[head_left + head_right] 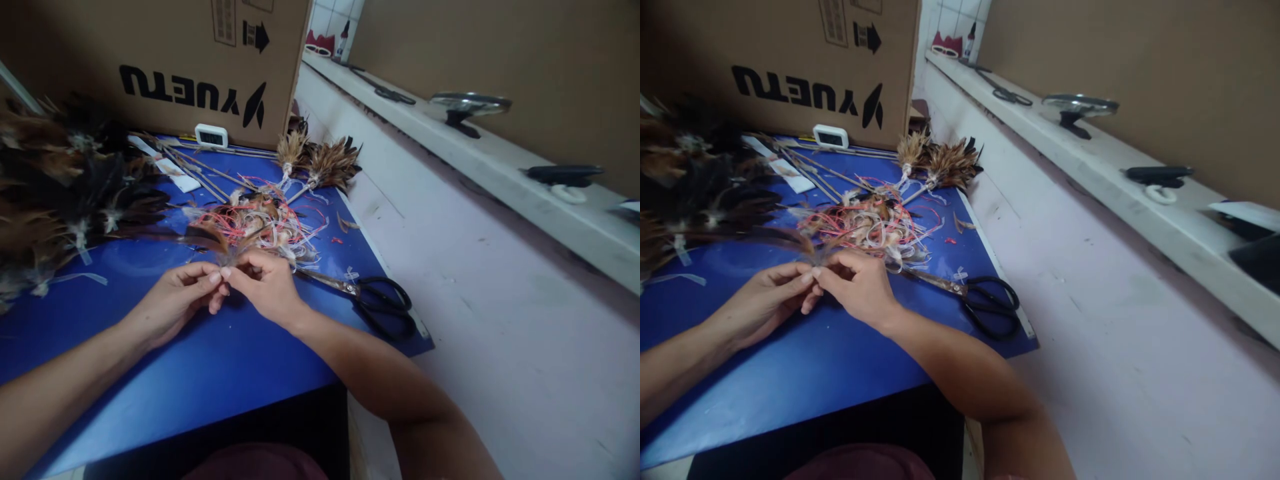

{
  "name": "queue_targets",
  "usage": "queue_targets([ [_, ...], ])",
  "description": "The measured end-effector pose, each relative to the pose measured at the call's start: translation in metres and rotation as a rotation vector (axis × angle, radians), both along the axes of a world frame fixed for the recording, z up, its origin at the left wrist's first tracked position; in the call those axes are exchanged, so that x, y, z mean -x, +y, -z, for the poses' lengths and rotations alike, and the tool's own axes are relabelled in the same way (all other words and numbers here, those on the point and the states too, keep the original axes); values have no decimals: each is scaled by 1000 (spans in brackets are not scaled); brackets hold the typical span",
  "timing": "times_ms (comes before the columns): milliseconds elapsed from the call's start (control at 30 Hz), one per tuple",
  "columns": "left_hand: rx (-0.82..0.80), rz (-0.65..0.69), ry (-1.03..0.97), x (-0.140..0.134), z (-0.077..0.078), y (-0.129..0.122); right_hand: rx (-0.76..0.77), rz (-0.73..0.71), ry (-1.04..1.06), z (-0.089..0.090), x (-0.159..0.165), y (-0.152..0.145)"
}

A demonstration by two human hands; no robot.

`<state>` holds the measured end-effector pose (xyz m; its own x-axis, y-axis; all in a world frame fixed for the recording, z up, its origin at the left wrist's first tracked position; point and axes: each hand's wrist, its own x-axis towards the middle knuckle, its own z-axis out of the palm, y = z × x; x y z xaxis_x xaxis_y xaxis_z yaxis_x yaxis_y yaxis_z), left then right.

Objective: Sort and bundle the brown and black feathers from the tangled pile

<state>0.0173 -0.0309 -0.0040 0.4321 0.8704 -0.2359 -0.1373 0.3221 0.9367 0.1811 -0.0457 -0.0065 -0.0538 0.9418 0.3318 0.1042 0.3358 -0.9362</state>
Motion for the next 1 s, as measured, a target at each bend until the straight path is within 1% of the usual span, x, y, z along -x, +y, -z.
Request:
queue_targets([
  [300,15,1,-11,1,-1,1,-59,36,-118,1,-1,0],
  [500,66,2,-63,3,3,3,-101,39,-109,-1,0,-2],
  [667,87,0,-69,3,3,3,-151,37,-106,-1,0,-3],
  [800,63,-1,-76,2,4,4,-190,23,-218,-4,-5,1],
  [867,59,-8,-96,2,5,4,-225,57,-262,-6,-14,7],
  [900,56,-13,-109,3,5,5,-234,97,-279,-8,-21,11],
  [1000,36,-33,-147,3,7,6,-236,275,-377,-12,-50,27],
])
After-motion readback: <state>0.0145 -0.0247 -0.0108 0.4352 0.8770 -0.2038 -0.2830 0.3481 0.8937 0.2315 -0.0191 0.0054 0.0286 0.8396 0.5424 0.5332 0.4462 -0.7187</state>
